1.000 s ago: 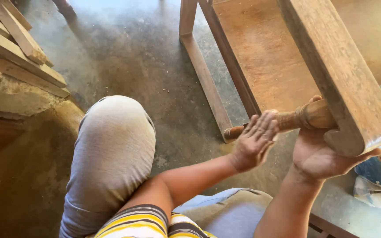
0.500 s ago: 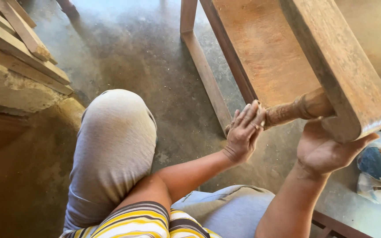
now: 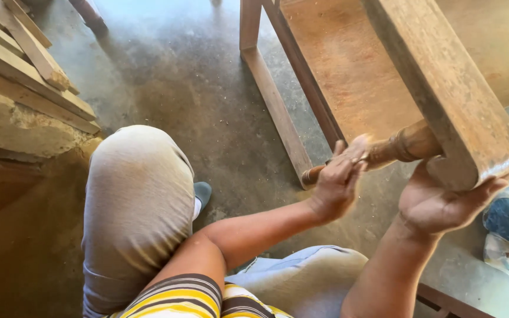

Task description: Sanding the legs and frame of a wooden chair using sandpaper

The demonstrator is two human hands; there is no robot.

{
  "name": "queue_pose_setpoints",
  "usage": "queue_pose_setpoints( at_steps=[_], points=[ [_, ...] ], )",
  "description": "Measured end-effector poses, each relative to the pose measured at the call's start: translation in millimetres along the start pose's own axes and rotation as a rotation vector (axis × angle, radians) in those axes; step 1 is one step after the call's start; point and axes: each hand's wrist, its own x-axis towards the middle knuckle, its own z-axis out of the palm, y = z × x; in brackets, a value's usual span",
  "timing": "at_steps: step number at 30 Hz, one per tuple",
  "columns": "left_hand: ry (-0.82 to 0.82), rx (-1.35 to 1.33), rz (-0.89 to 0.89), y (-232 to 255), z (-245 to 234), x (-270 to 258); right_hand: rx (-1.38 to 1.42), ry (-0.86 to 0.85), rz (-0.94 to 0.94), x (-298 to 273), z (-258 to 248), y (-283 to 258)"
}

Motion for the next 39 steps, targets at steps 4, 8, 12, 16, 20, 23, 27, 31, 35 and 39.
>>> queue_pose_setpoints(
  at_steps=[4,8,12,16,20,23,27,31,35,39],
  points=[
    [0.036,-0.113,0.041,-0.3,2.3,12.0,-0.123,-0.02,-0.084,0.5,9.6,-15.8],
    [-0.056,0.091,-0.024,-42.2,-8.5,-7.4,-0.33,-0.164,-0.317,23.8,43.8,-33.7],
    [-0.113,-0.157,-0.04,-8.0,-4.9,19.8,0.867,0.892,-0.061,25.0,81.8,-52.7],
    [-0.12,-0.055,0.007,-56.2,-4.5,2.2,0.694,0.749,-0.011,18.6,64.9,-44.0],
    [-0.105,-0.138,-0.15,-10.6,-18.6,36.1,0.705,0.685,-0.024,17.3,64.2,-45.1],
    [-0.126,-0.24,-0.021,-7.8,-9.5,36.0,0.613,0.742,0.032,18.6,76.5,-50.6],
    [-0.11,-0.074,-0.054,-27.6,-18.5,15.6,-0.578,-0.075,-0.276,21.0,56.6,-40.8],
    [-0.094,-0.082,-0.082,4.1,-12.6,22.6,0.664,0.747,0.004,26.3,70.4,-44.5],
    [-0.049,-0.036,0.088,-42.9,-4.5,-11.1,0.761,0.702,-0.01,24.9,70.8,-49.6],
    [-0.053,0.006,-0.015,-9.1,-4.1,-1.4,0.837,0.707,-0.039,24.4,74.7,-48.9]
  ],
)
